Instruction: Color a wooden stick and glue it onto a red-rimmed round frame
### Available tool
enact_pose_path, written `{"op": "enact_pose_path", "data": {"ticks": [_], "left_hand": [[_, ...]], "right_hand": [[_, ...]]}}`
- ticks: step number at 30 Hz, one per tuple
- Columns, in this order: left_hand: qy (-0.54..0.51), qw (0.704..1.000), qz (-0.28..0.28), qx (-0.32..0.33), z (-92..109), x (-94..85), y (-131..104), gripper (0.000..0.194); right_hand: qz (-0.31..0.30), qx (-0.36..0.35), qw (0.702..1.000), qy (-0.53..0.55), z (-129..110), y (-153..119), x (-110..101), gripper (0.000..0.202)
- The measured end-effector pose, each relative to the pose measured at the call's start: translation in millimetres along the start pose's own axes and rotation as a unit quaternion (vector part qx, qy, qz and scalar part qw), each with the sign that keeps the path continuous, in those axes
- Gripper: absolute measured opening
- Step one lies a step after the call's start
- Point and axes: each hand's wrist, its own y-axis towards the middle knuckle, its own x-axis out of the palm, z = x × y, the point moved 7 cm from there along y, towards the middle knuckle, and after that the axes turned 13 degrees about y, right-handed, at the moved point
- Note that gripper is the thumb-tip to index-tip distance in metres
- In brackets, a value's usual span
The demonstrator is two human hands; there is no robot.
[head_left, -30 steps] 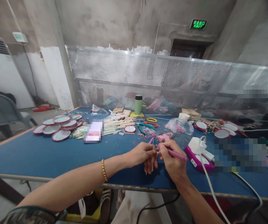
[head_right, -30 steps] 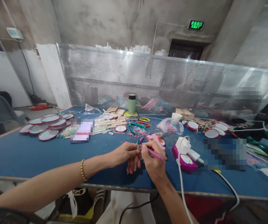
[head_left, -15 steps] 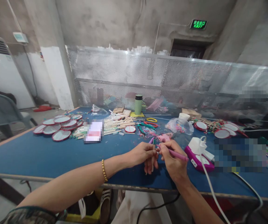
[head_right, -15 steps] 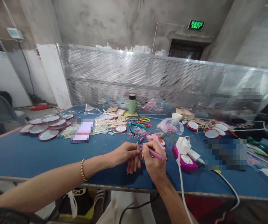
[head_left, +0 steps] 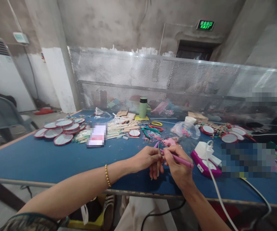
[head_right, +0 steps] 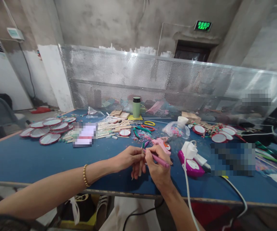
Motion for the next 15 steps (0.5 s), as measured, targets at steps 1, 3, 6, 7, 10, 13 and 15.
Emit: {"op": "enact_pose_path", "data": {"ticks": [1, 3, 6, 7, 10, 13, 15], "left_hand": [[-0.001, 1.0, -0.001, 0.0, -0.1, 0.1, 0.0, 0.037], [-0.002, 1.0, 0.001, -0.001, -1.0, -0.1, 0.2, 0.036], [0.0, 1.0, 0.002, -0.005, -2.6, -0.2, 0.5, 0.036], [0.0, 1.0, 0.002, -0.006, -2.8, -0.2, 0.6, 0.035], [-0.001, 1.0, -0.001, -0.005, -2.1, 0.7, 1.1, 0.033], [-0.004, 1.0, -0.001, -0.006, -2.2, 0.8, 1.4, 0.033], [-0.004, 1.0, -0.002, -0.006, -2.5, 0.7, 1.3, 0.035]], "right_hand": [[0.0, 0.001, 1.0, 0.001, 0.1, 0.1, 0.1, 0.02], [0.0, 0.003, 1.0, 0.003, 0.1, 0.1, 0.1, 0.019], [0.001, 0.008, 1.0, 0.005, 1.0, 0.1, 0.1, 0.019], [0.001, 0.009, 1.0, 0.006, 1.4, 0.0, 0.2, 0.019], [-0.002, 0.014, 1.0, 0.011, 2.9, 0.0, 0.7, 0.018], [-0.002, 0.018, 1.0, 0.007, 3.6, 0.1, 0.8, 0.018], [0.001, 0.013, 1.0, 0.003, 2.7, 0.1, 0.4, 0.019]]}}
